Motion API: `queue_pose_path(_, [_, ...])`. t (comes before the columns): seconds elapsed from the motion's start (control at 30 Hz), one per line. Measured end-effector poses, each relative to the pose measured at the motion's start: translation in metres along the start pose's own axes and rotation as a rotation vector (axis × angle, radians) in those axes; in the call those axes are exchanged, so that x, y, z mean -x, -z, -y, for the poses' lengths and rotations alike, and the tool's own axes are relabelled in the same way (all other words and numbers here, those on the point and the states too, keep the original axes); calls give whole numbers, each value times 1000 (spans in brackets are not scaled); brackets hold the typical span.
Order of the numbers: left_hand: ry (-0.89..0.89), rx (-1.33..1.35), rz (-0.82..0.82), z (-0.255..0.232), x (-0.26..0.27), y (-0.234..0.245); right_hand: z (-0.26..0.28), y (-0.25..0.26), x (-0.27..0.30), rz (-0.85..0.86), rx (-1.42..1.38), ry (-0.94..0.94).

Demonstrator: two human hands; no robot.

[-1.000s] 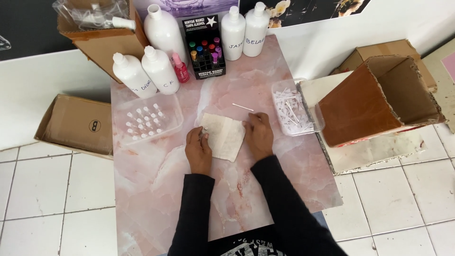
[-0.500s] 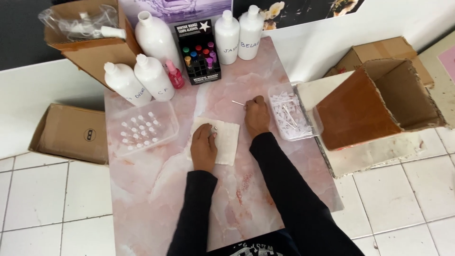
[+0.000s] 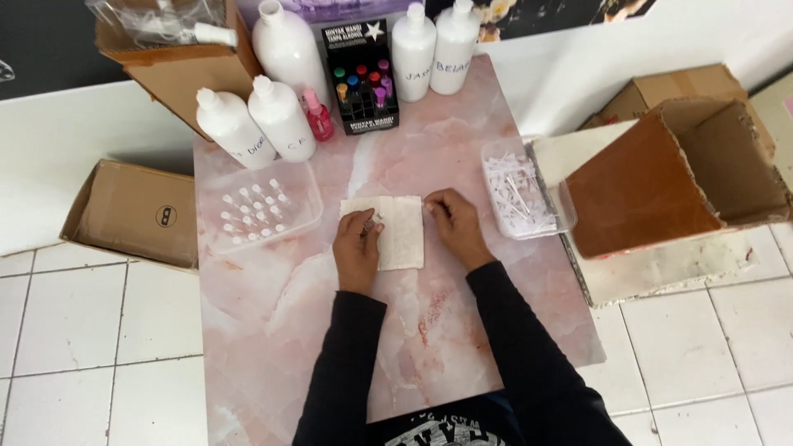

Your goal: Cleaning a small perfume tester vial or component using a cotton swab and a cloth on a table.

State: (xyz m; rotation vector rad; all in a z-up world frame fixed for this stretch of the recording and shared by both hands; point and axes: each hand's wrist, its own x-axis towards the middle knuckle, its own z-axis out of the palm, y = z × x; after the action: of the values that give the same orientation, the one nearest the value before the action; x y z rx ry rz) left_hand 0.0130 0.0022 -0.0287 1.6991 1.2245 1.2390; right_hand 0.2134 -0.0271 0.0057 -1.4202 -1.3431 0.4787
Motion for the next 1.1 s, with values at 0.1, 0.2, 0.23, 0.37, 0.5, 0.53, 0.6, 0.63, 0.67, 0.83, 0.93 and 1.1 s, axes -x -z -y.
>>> queue_pose_path(0.1, [117, 153, 10, -7, 7, 10, 2, -4, 26, 76, -40, -10])
queue_pose_path(0.2, [166, 206, 5, -13, 4, 13, 3, -3, 26, 92, -65, 14])
queue_pose_path(0.23, [164, 208, 6, -16, 3, 14, 4, -4, 26, 89, -63, 15])
queue_pose_path(0.37, [114, 196, 3, -23, 2, 16, 5, -5, 28, 105, -62, 57])
queue_pose_path(0.5, [61, 186, 23, -22, 4, 16, 1, -6, 28, 62, -84, 60])
queue_pose_path(0.53, [63, 186, 24, -21, 4, 15, 2, -6, 29, 63, -83, 58])
queue_pose_path(0.6, [19, 181, 22, -18, 5, 15, 3, -5, 28, 89, -80, 96])
queue_pose_path(0.63, [20, 181, 23, -16, 5, 14, 4, -6, 29, 89, -80, 95])
queue_pose_path(0.67, [6, 181, 25, -15, 6, 14, 5, -7, 29, 103, -49, 118])
queue_pose_path(0.83, [-9, 186, 28, -12, 6, 14, 3, -6, 29, 104, -25, 144])
queue_pose_path(0.93, [-8, 183, 28, -9, 7, 13, 3, -6, 28, 46, -59, 97])
queue_pose_path(1.1, [-15, 189, 45, -8, 6, 15, 1, -8, 30, 78, -17, 167])
